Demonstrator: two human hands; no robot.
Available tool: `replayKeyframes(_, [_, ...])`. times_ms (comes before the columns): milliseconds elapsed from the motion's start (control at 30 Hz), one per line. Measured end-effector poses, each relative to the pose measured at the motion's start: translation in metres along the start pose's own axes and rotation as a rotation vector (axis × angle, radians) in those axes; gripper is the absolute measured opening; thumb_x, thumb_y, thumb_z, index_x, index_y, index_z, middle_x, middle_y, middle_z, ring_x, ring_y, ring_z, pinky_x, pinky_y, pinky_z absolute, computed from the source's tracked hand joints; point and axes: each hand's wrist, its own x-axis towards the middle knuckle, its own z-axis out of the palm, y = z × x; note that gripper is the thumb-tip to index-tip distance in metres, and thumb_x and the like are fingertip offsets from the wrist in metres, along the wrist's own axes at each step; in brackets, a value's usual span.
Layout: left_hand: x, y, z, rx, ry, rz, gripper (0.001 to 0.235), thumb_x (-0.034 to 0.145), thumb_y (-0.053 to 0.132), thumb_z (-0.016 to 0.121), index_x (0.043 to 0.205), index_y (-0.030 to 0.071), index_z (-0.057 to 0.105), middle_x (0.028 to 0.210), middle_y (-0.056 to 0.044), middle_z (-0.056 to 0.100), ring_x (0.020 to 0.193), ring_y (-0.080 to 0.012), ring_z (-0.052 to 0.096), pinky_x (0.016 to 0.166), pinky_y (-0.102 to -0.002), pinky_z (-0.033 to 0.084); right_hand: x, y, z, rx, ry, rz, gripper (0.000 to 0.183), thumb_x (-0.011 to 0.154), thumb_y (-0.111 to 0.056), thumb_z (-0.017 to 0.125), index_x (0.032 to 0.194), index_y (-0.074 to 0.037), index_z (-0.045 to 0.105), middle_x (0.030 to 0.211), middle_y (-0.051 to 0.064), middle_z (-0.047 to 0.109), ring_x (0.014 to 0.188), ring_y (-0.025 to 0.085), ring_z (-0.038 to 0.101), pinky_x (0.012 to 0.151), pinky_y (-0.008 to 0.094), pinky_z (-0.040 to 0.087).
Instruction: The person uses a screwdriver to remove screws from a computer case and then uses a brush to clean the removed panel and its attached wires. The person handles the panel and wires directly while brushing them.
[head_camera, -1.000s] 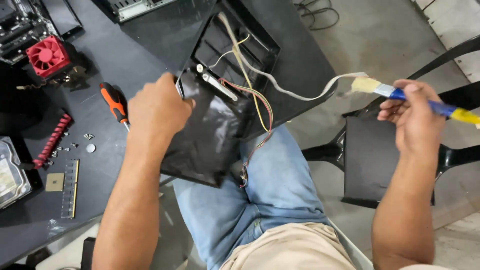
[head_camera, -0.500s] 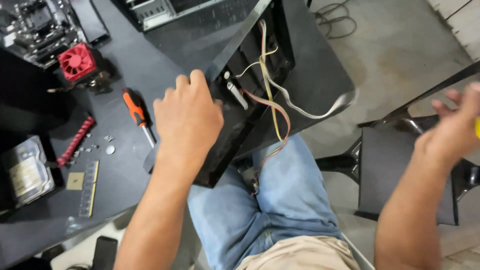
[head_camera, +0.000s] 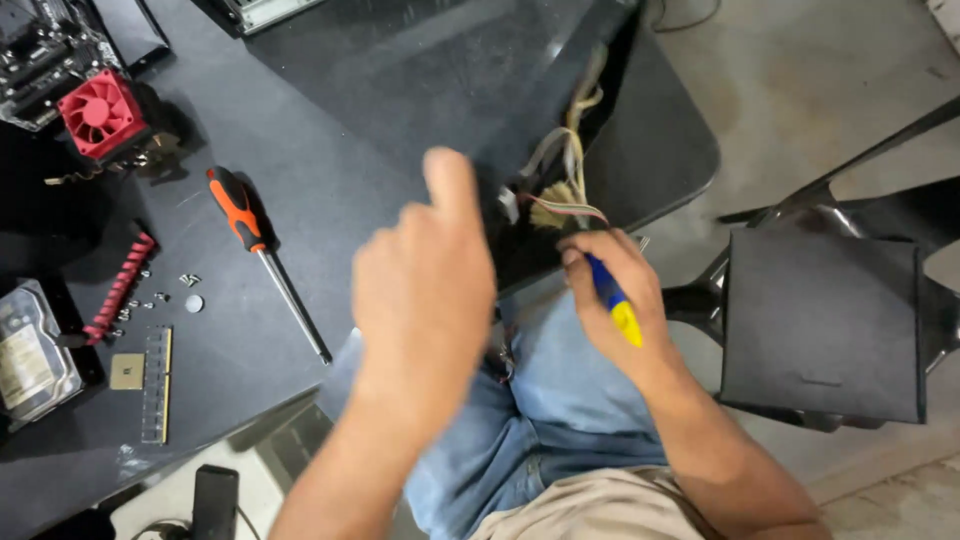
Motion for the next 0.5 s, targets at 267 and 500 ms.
replayKeyframes(267, [-0.007, 0.007, 0.002, 0.173, 0.085, 0.018, 0.035, 0.085, 0.011, 0.061, 0.115, 0.019, 0.045, 0.054, 0.005, 0.053, 0.039, -0.0235, 0.064, 0.035, -0.036, 0.048, 0.016, 0.021, 0.022, 0.495, 0.168, 0.198, 0.02, 0.1, -0.005, 0.049, 0.098, -0.007, 0.068, 0.098, 0.005, 0.069, 0.068, 0.008, 0.061, 0.055, 0.021, 0.051])
replayKeyframes(500, [0.002, 0.005, 0.004, 0.103, 0.078, 0.017, 0.027, 0.091, 0.013, 0.056, 0.115, 0.018, 0.046, 0.06, 0.0, 0.064, 0.048, -0.0303, 0.069, 0.038, -0.042, 0.051, 0.01, 0.03, 0.031, 0.649, -0.093, 0.153, 0.02, 0.107, -0.017, 0.055, 0.095, -0.004, 0.065, 0.108, 0.011, 0.069, 0.085, 0.013, 0.067, 0.069, 0.025, 0.058])
